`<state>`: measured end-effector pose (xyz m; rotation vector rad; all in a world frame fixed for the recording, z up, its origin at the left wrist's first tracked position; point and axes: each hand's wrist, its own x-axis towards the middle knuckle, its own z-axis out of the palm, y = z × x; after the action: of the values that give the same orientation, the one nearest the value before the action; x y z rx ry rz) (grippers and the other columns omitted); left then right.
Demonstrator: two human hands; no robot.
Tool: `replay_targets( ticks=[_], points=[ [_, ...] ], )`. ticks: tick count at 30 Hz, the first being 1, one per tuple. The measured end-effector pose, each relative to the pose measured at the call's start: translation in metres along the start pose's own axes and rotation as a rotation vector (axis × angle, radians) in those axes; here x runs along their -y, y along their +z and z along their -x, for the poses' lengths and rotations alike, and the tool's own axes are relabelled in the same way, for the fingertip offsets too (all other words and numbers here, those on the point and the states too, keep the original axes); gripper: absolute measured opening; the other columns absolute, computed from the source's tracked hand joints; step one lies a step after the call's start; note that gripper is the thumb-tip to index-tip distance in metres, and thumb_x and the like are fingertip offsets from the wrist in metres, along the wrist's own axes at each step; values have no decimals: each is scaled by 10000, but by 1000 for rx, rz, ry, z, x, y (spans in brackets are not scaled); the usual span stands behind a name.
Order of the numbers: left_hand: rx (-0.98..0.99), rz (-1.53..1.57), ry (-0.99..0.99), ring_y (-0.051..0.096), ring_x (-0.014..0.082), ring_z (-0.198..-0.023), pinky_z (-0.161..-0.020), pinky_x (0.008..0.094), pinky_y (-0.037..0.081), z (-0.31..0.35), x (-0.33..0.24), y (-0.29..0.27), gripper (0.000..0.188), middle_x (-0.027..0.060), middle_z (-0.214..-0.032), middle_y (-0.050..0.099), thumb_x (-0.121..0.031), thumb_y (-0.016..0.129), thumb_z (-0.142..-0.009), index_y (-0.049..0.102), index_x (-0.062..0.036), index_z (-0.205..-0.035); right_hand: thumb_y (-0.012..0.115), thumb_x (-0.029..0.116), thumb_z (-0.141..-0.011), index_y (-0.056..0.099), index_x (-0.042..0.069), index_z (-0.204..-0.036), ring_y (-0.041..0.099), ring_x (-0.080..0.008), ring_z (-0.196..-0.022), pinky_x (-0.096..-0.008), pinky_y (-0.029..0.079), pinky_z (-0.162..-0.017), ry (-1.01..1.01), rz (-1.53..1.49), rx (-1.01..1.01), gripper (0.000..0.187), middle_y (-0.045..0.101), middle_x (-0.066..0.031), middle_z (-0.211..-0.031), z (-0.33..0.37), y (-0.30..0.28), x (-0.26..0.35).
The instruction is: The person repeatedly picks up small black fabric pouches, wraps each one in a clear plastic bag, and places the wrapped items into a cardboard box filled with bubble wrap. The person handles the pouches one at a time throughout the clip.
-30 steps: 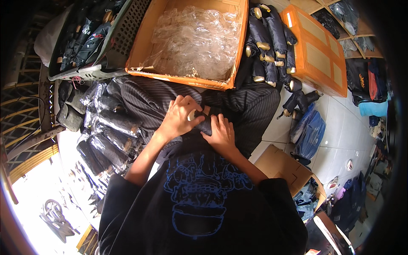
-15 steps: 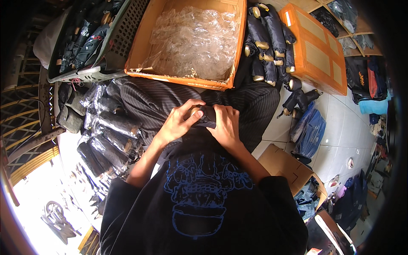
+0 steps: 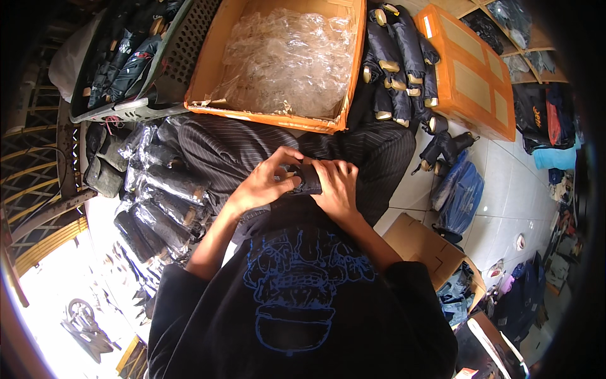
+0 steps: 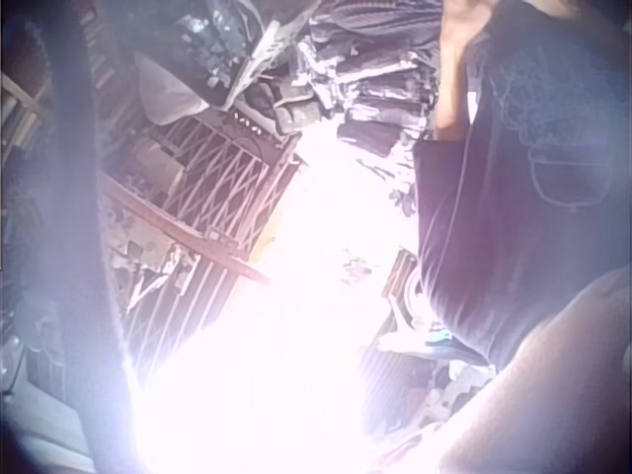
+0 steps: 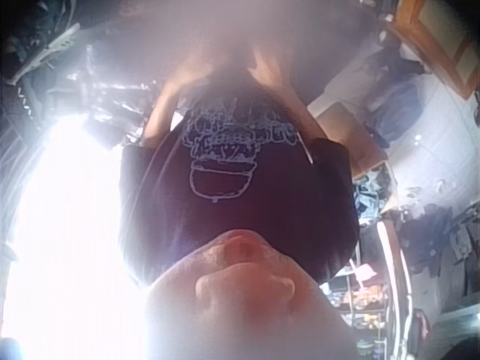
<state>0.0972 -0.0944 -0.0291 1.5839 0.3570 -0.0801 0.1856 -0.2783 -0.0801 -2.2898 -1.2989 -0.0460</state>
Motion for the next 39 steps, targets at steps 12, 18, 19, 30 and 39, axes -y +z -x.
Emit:
replay_targets(
  ticks=[12,18,19,30,39],
  points=[
    [439,-318,186,689,247,-839,-745,349,559,-10,-20,-35,347,139,-988,689,57,703,-728,670,7,-1070,800,209,-596,571,140,-1173,513,-231,-1018,-432,369,-873,-360,-216,267,625,587,-13,-1045,-17,-20,-15],
    [321,-425,327,692,288,-826,-723,355,550,-4,-17,-31,260,146,-972,703,54,676,-762,703,-1,-1015,796,214,-615,566,131,-1176,508,-227,-1031,-432,369,-890,-311,-256,296,611,579,-14,-1037,-15,-20,-18],
    [306,-431,335,692,292,-825,-722,358,551,-2,-15,-30,262,146,-981,704,53,673,-767,702,-2,-1022,797,217,-615,565,129,-1173,508,-228,-1032,-430,370,-893,-316,-255,300,611,580,-15,-1039,-15,-21,-18],
    [287,-576,510,679,276,-773,-671,373,549,1,-13,-34,195,97,-902,697,-82,746,-780,698,-27,-961,838,187,-575,593,88,-1104,542,-266,-1076,-424,388,-957,-327,-392,375,592,614,-45,-1105,-19,-26,-13],
    [230,-647,683,661,259,-728,-641,377,546,5,3,-30,151,96,-847,671,-141,714,-844,688,-28,-942,779,182,-623,612,103,-1152,570,-247,-1064,-394,409,-916,-297,-454,437,560,636,-43,-1062,-21,-36,-9]
  ],
)
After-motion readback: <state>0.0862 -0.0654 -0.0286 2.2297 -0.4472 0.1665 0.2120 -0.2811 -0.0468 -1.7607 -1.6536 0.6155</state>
